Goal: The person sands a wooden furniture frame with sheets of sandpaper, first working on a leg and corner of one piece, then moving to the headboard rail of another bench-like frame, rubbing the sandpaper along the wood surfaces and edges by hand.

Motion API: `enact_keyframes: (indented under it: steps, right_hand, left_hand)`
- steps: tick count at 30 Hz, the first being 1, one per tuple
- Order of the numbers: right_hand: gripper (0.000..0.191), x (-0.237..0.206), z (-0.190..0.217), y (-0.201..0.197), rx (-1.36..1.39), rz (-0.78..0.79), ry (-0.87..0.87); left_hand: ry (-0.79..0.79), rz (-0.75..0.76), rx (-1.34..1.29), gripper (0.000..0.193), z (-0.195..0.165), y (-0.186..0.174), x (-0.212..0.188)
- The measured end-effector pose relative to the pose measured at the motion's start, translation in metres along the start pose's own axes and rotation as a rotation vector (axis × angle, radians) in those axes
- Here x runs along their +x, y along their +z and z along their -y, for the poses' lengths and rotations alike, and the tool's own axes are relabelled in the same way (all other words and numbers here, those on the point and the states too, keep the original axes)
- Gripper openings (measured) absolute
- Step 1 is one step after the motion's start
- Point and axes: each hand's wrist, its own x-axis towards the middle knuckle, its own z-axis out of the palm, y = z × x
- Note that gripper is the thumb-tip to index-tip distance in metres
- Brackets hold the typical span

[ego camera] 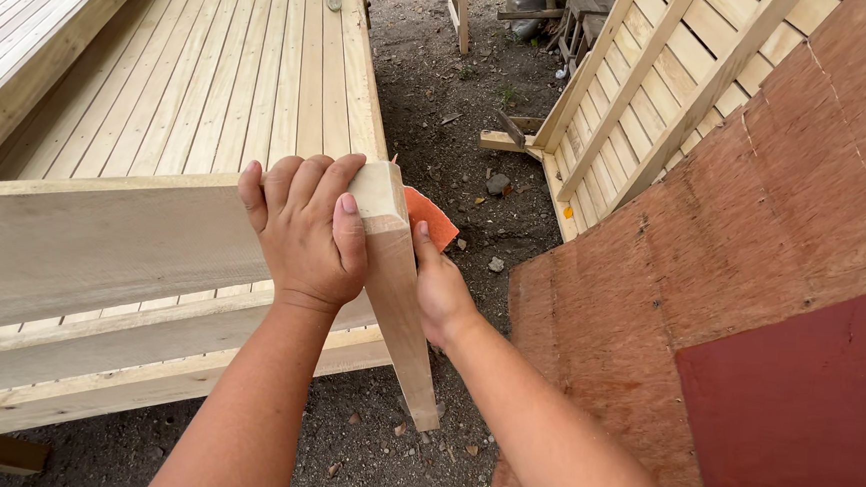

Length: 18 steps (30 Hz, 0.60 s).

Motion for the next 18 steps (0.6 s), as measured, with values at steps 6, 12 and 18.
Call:
enact_keyframes:
  steps: [6, 12, 18]
  right_hand:
    - [0.062, -0.036, 0.005, 0.021, 0.011, 0.083, -0.108]
    - [0.06, -0.023, 0.037, 0.045, -0.06, 0.069, -0.252]
    - [0.065, -0.029, 0.023, 0.048, -0.074, 0.109, -0.285]
  left_hand:
    - [-0.014, -0.017, -0.004, 0.048, -0.001, -0.004, 0.004]
    - [-0.08, 0.089, 0.048, 0.047, -0.01, -0.014, 0.005]
    - [-0.283, -0.055, -0.076, 0.042, -0.022, 0.001, -0.001]
